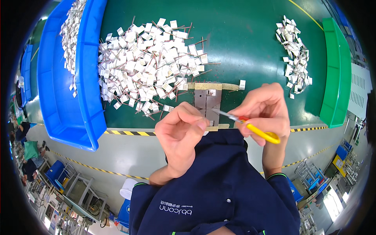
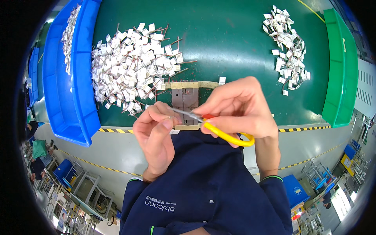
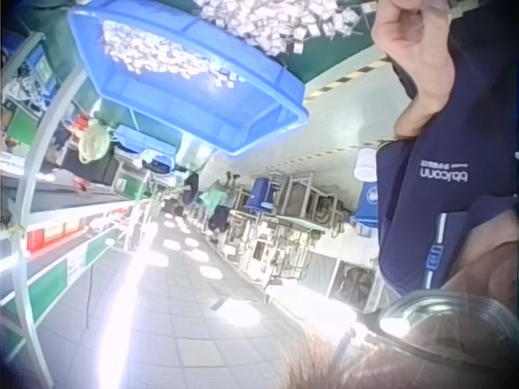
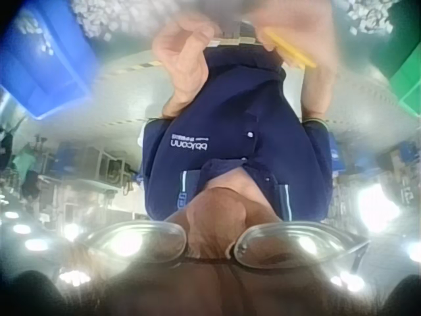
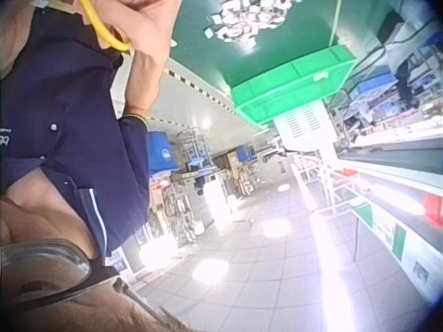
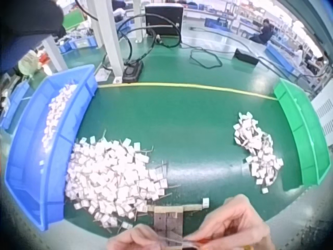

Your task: The person removes eyeglasses and sets them aside, then repeatedly picks up small electronic components, trims their wire leads using scissors, and places the cut components into a pile.

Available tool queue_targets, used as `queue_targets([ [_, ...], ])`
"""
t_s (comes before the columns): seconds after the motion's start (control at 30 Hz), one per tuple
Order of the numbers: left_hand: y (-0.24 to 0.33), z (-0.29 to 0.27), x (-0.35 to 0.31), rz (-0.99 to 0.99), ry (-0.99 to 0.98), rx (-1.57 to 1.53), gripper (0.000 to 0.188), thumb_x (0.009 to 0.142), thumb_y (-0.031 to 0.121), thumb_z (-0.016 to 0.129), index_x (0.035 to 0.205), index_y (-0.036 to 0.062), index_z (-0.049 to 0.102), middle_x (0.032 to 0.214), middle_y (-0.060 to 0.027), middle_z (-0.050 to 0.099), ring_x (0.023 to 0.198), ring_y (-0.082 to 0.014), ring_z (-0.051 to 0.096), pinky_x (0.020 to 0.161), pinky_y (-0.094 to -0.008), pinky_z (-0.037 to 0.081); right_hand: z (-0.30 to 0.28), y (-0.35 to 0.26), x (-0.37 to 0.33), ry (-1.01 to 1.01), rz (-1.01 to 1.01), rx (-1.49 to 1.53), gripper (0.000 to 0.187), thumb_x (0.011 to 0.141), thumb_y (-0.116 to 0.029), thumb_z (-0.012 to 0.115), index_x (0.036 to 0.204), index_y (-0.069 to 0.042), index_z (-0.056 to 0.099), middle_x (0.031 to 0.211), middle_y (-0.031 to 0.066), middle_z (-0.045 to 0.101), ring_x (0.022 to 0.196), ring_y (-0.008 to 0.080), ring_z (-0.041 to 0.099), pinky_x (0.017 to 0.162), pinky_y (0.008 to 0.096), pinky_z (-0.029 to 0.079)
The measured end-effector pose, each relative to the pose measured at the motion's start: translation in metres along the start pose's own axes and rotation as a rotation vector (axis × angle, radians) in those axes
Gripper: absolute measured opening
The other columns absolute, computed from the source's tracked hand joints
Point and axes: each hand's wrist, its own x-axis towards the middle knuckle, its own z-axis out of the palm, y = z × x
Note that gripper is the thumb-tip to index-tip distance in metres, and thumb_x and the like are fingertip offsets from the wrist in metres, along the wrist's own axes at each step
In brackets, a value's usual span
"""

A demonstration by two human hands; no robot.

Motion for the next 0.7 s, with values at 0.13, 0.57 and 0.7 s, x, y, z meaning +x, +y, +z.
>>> queue_targets([
  [0.13, 0.004, 0.007, 0.000, -0.032, 0.053, 0.055, 0.007, 0.076, 0.001, 0.058, 0.072, 0.0000, 0.051, 0.068, -0.0082, 0.052, 0.067, -0.0174, 0.049, 0.066, -0.0296, 0.042, -0.010, -0.002, -0.004, 0.082, -0.156, 0.049, 0.022, 0.077, 0.015, 0.051, 0.098, 0.013, 0.057, 0.068, 0.0174, 0.062, 0.037, 0.0102, 0.051, 0.032, 0.0186, 0.036],
  [0.57, 0.016, -0.019, 0.010, 0.151, 0.106, 0.151, 0.007, 0.078, 0.001, 0.063, 0.074, -0.0011, 0.058, 0.072, -0.0083, 0.057, 0.067, -0.0143, 0.052, 0.064, -0.0251, 0.041, -0.022, -0.001, 0.003, 0.612, -0.313, -0.855, 0.036, 0.069, 0.010, 0.065, 0.102, -0.004, 0.060, 0.082, 0.0072, 0.067, 0.072, 0.0095, 0.064, 0.064, 0.0200, 0.049],
  [0.7, 0.030, -0.016, 0.022, 0.398, 0.290, 0.339, 0.003, 0.080, 0.000, 0.061, 0.078, -0.0021, 0.060, 0.073, -0.0074, 0.057, 0.071, -0.0142, 0.053, 0.069, -0.0260, 0.043, -0.018, 0.000, 0.005, 0.526, -0.176, -1.085, 0.038, 0.067, 0.009, 0.069, 0.102, -0.001, 0.058, 0.082, 0.0073, 0.068, 0.073, 0.0089, 0.064, 0.063, 0.0196, 0.048],
])
